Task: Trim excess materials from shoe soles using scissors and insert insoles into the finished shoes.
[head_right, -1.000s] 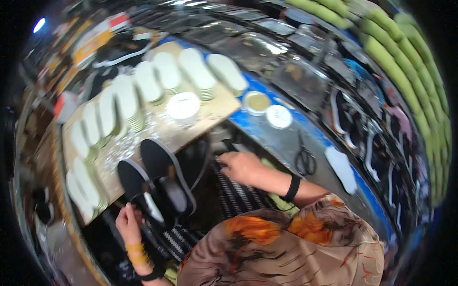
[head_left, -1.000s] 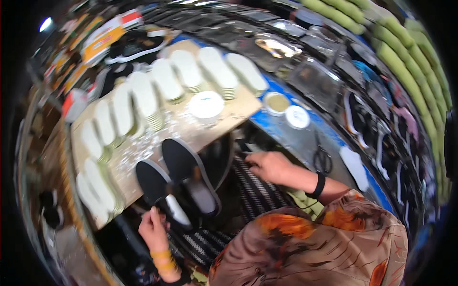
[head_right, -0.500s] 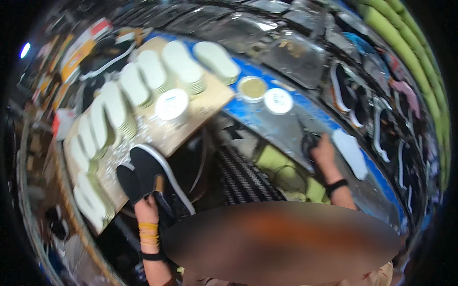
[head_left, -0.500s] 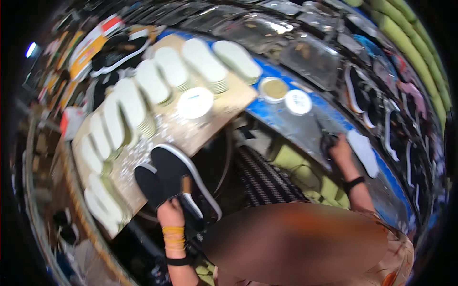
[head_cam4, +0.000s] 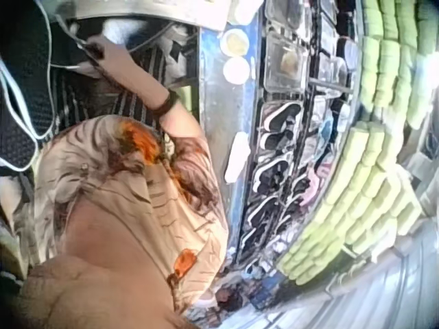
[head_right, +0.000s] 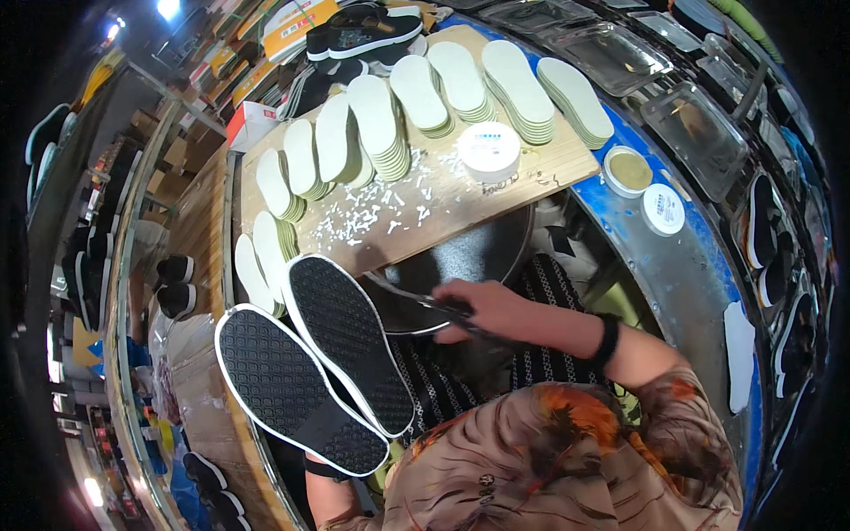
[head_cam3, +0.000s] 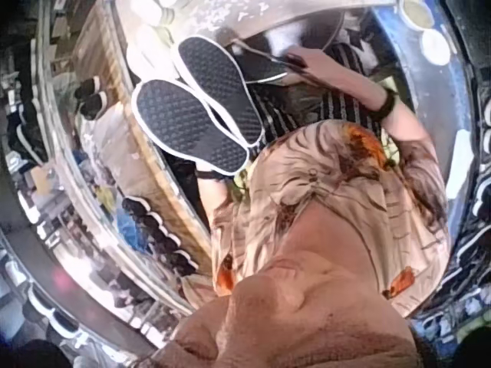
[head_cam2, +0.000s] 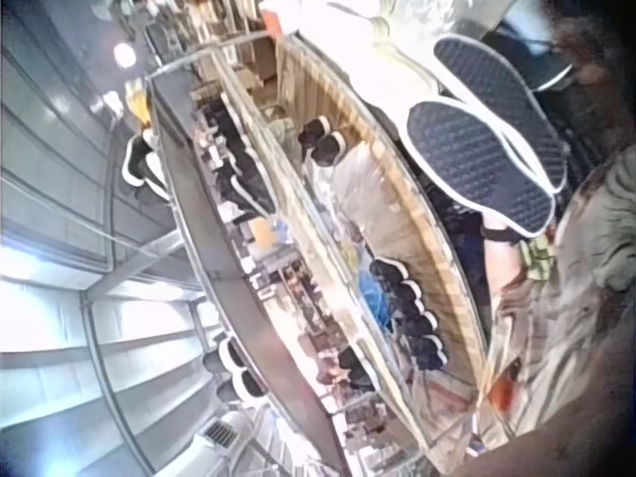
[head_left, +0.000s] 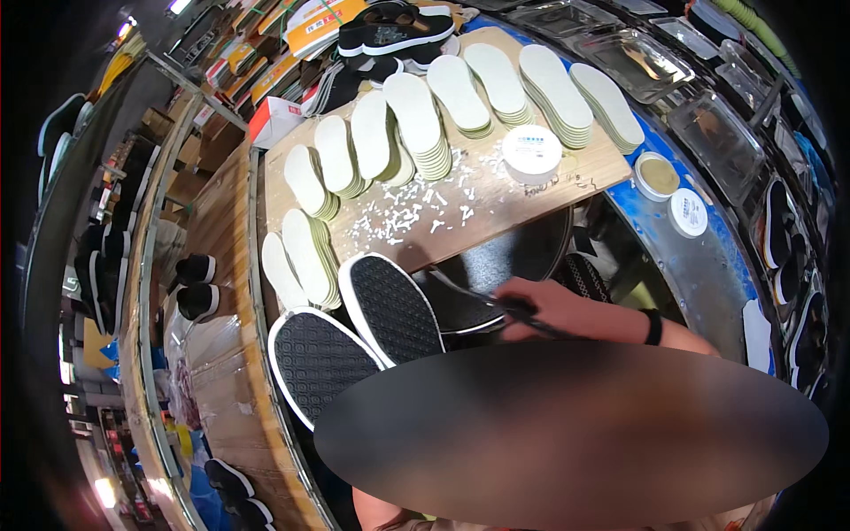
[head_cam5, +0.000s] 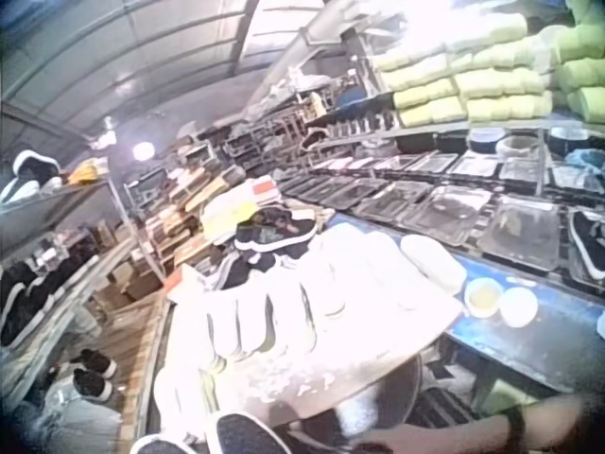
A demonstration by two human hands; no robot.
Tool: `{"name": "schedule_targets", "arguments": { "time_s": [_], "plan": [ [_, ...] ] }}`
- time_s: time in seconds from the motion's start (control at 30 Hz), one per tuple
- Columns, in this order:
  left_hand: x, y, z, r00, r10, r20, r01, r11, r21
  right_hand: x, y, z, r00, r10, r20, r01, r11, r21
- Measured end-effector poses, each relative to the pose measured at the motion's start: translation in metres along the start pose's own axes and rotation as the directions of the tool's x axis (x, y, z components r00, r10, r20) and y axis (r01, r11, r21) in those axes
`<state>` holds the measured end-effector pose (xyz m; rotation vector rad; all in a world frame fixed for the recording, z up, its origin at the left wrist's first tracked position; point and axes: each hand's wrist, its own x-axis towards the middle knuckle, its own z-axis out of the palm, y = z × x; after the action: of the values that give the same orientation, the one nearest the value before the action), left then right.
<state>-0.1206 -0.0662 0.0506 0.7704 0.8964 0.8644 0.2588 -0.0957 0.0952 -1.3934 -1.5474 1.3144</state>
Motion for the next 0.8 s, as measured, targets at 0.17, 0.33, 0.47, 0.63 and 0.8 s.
{"name": "schedule_targets", "arguments": {
  "time_s": [0.17,0.33,0.47,0.63,0.8],
  "plan": [
    [-0.010,-0.012,-0.006,0.997,-0.067,0.038,0.070,0.994,-0.081,0.035,-0.032,0.021,0.963,-0.206,-0.173,0.135,0.926,-0.351],
    [-0.003,-0.023,-0.008,0.990,-0.112,0.085,0.122,0.985,-0.122,0.041,-0.021,0.038,0.966,-0.135,-0.222,0.028,0.903,-0.429],
    [0.007,-0.027,-0.004,0.980,-0.143,0.138,0.161,0.979,-0.128,0.048,-0.011,0.038,0.982,-0.054,-0.183,-0.012,0.939,-0.343],
    [0.016,-0.028,-0.003,0.962,-0.181,0.205,0.205,0.974,-0.101,0.026,-0.021,0.029,0.993,-0.040,-0.113,0.021,0.986,-0.164],
    [0.025,-0.031,0.003,0.941,-0.195,0.277,0.200,0.980,0.013,0.022,-0.026,0.032,0.966,-0.171,-0.193,0.113,0.954,-0.278]
  ]
}}
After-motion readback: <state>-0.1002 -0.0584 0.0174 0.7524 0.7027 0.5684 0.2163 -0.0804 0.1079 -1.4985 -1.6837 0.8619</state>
